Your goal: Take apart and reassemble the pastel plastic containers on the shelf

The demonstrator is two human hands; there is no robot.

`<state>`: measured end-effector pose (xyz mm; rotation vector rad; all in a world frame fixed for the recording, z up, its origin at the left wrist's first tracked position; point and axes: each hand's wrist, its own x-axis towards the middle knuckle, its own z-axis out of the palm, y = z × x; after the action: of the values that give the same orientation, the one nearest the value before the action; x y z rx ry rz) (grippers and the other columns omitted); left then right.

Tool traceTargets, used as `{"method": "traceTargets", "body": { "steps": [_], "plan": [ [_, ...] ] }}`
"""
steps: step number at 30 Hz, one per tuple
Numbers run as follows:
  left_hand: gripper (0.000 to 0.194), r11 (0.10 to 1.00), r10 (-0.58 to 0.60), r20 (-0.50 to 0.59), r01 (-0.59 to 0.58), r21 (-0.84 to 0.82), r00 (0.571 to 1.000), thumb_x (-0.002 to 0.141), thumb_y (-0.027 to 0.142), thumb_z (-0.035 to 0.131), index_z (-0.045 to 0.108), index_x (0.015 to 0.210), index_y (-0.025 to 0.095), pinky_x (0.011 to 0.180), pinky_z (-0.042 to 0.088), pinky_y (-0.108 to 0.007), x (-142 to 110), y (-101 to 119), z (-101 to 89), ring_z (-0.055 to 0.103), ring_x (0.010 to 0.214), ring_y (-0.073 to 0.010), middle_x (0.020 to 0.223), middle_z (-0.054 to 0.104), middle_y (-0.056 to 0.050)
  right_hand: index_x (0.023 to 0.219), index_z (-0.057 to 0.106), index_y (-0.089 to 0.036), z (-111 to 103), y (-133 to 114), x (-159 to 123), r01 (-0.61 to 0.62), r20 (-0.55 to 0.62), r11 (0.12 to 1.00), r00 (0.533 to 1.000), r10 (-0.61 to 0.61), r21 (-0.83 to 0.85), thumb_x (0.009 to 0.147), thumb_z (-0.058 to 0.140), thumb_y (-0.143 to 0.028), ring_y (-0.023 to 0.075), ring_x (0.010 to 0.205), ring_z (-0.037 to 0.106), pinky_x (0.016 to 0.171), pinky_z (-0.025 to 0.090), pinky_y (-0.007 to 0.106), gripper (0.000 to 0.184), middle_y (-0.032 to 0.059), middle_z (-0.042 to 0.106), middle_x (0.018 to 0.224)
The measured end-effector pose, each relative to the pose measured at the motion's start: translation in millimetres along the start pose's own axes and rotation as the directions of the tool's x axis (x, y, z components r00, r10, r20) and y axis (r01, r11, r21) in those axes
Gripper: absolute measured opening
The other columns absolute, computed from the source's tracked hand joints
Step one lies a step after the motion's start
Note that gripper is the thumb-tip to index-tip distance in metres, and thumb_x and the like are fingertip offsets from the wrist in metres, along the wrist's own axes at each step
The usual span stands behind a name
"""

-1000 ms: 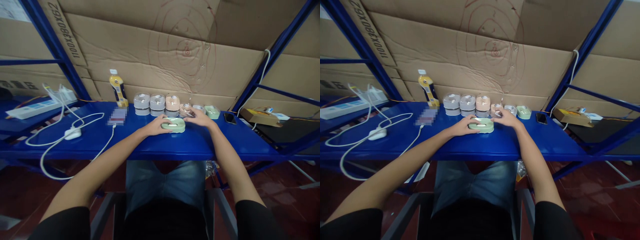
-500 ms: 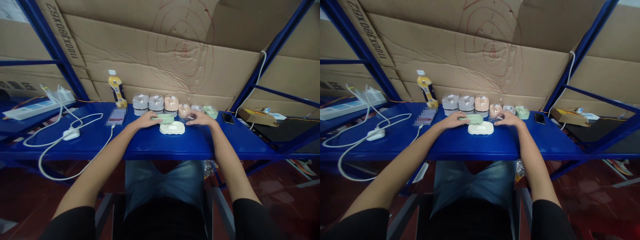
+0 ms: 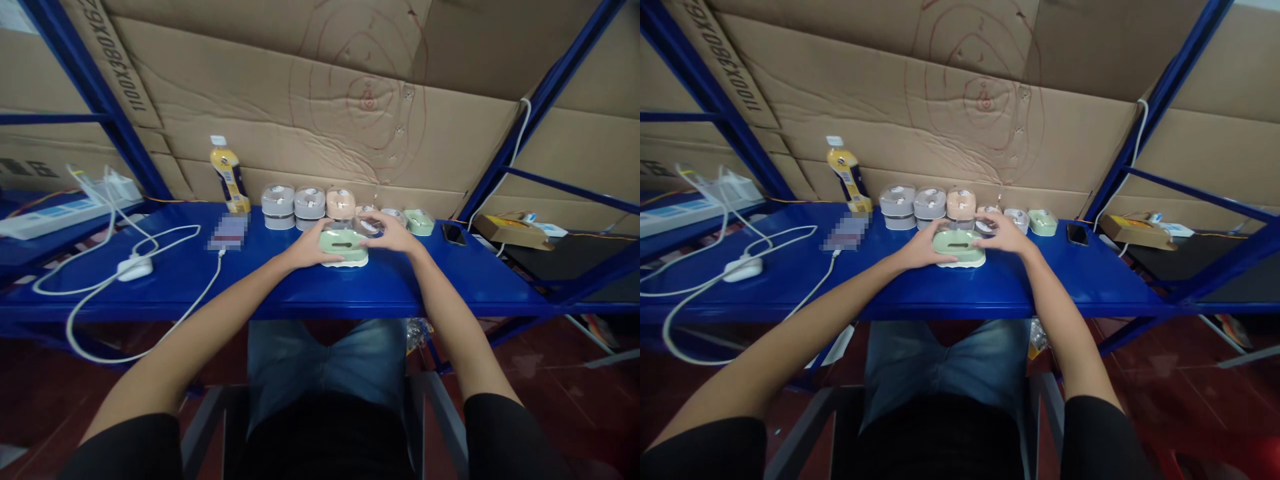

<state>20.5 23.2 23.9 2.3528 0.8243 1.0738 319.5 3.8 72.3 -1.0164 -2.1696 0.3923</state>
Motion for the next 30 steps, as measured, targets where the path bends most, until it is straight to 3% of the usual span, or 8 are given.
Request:
{"method": "traceTargets", "body": {
  "steps": [4,7,18,23,27,30],
  "plan": [
    [0.123,0.997,0.052,-0.011,-0.053,-0.053,0.999,0.064,0.068,0.100,0.043,0.162,0.021,0.120,0.052,-0.065,2.5,-1.5,18.4,0.062,0.146,-0.0480,0.158,0.062,-0.023,0.145,0.075,-0.028,24.3,-14.7,7.4,0.081,0.098,0.996,0.992,-0.077,-0.040,0.073,0.094,-0.058,0.0363,0.133,0.070,0.118,0.055,0.057,0.081,0.0114,0.075,0.143],
    [0.129,0.999,0.013,-0.005,-0.014,-0.039,1.000,0.063,0.067,0.102,0.038,0.166,0.022,0.119,0.052,-0.068,2.7,-3.3,20.8,0.063,0.144,-0.0504,0.158,0.061,-0.024,0.148,0.074,-0.026,34.4,-17.5,10.7,0.098,0.121,0.990,0.989,-0.085,-0.105,0.073,0.094,-0.058,0.0372,0.132,0.068,0.120,0.052,0.058,0.083,0.0125,0.075,0.140],
    [0.144,0.999,0.013,0.000,-0.013,0.030,1.000,0.059,0.069,0.104,0.029,0.173,0.022,0.123,0.046,-0.072,4.0,-7.0,19.8,0.053,0.154,-0.0549,0.166,0.054,-0.027,0.155,0.070,-0.034,34.5,-17.9,13.3,0.128,0.194,0.981,0.976,-0.099,-0.144,0.077,0.094,-0.062,0.0381,0.137,0.066,0.123,0.048,0.057,0.085,0.0105,0.071,0.145],
    [0.141,0.999,0.035,0.020,-0.035,0.036,0.999,0.060,0.067,0.103,0.031,0.171,0.019,0.125,0.045,-0.069,6.6,-9.3,16.3,0.052,0.155,-0.0534,0.167,0.052,-0.028,0.158,0.068,-0.030,37.8,-15.9,14.4,0.144,0.198,0.979,0.974,-0.113,-0.148,0.079,0.093,-0.066,0.0403,0.137,0.066,0.123,0.048,0.059,0.090,0.0129,0.070,0.145],
    [0.128,0.995,0.093,0.055,-0.095,0.028,0.994,0.065,0.061,0.101,0.038,0.167,0.017,0.130,0.041,-0.067,7.3,-15.1,10.9,0.050,0.157,-0.0496,0.169,0.050,-0.027,0.163,0.062,-0.031,39.6,-9.7,14.2,0.125,0.207,0.984,0.973,-0.098,-0.124,0.081,0.091,-0.067,0.0400,0.143,0.063,0.127,0.046,0.059,0.094,0.0134,0.067,0.153],
    [0.117,0.997,0.078,0.117,-0.079,0.007,0.990,0.066,0.056,0.100,0.044,0.162,0.017,0.127,0.045,-0.066,6.5,-19.2,6.4,0.057,0.151,-0.0475,0.162,0.056,-0.025,0.166,0.058,-0.031,37.5,-2.3,13.4,0.098,0.233,0.988,0.970,-0.069,-0.117,0.074,0.096,-0.064,0.0399,0.146,0.061,0.128,0.046,0.058,0.105,0.0129,0.065,0.157]
  ]
}}
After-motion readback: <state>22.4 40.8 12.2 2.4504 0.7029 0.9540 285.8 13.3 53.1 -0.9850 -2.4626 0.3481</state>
